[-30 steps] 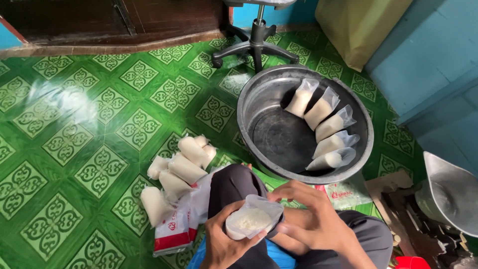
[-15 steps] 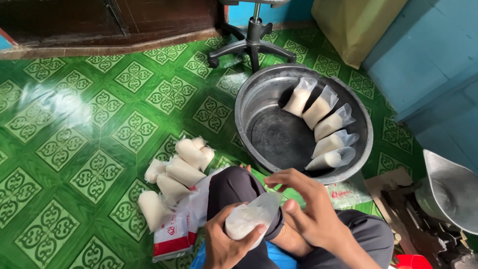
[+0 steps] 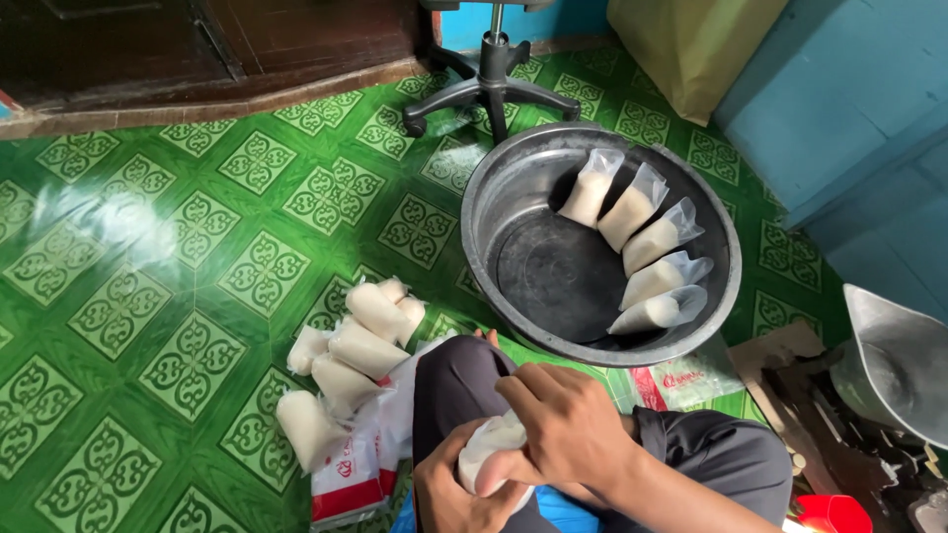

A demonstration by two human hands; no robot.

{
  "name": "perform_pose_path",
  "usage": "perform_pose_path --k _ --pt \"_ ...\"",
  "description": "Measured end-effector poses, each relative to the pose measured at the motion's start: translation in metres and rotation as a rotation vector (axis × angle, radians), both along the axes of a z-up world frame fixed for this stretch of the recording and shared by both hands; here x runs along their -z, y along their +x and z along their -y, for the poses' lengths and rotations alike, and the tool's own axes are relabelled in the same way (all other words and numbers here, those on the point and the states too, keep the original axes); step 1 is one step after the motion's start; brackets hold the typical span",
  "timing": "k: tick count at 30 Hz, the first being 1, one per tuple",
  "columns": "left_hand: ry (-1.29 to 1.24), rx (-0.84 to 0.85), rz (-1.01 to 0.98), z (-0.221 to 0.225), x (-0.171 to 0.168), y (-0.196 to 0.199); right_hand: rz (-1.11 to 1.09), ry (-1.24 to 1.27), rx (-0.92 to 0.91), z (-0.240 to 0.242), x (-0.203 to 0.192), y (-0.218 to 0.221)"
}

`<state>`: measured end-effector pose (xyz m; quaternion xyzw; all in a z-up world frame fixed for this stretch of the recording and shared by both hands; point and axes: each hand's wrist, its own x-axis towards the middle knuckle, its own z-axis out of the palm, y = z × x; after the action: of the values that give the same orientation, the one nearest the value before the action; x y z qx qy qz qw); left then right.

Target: Tying small plastic bags filled with white powder by twisting the tops and knotting them.

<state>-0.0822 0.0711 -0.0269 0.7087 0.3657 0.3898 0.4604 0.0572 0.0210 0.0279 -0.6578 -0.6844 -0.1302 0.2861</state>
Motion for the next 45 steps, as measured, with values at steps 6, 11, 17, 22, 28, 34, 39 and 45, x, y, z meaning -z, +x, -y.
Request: perform_pose_path --k 6,11,17,22,28,34,39,45 --pt "0.169 -0.029 0.1 -0.001 -0.001 0.006 0.091 -0.023 0.035 -0.003 0.019 0.004" --pt "0.275 -0.172 0.137 0.01 0.043 0.007 0.108 -0.023 0.022 -0.004 0.033 0.01" --pt "0.199 -0.124 0.127 0.008 0.024 0.004 0.104 -0.031 -0.06 -0.004 0.032 0.018" --pt "-0.053 0.088 -0.025 0.001 -0.015 -0.004 0.105 -0.164 -0.028 -0.003 0.033 0.031" --pt "-0.021 0.057 -0.044 0.008 -0.018 0.0 0.119 -0.408 -0.122 0.003 0.023 0.046" --pt "0.111 -0.018 -0.033 0.013 -0.025 0.004 0.307 -0.234 -0.281 -0.001 -0.009 0.054" --pt "0.113 -0.047 -0.013 0.013 -0.039 0.01 0.319 -0.238 -0.33 -0.007 -0.03 0.06" --pt "-0.011 0.168 0.009 -0.009 -0.031 0.001 0.237 -0.282 -0.232 -0.015 -0.025 0.051"
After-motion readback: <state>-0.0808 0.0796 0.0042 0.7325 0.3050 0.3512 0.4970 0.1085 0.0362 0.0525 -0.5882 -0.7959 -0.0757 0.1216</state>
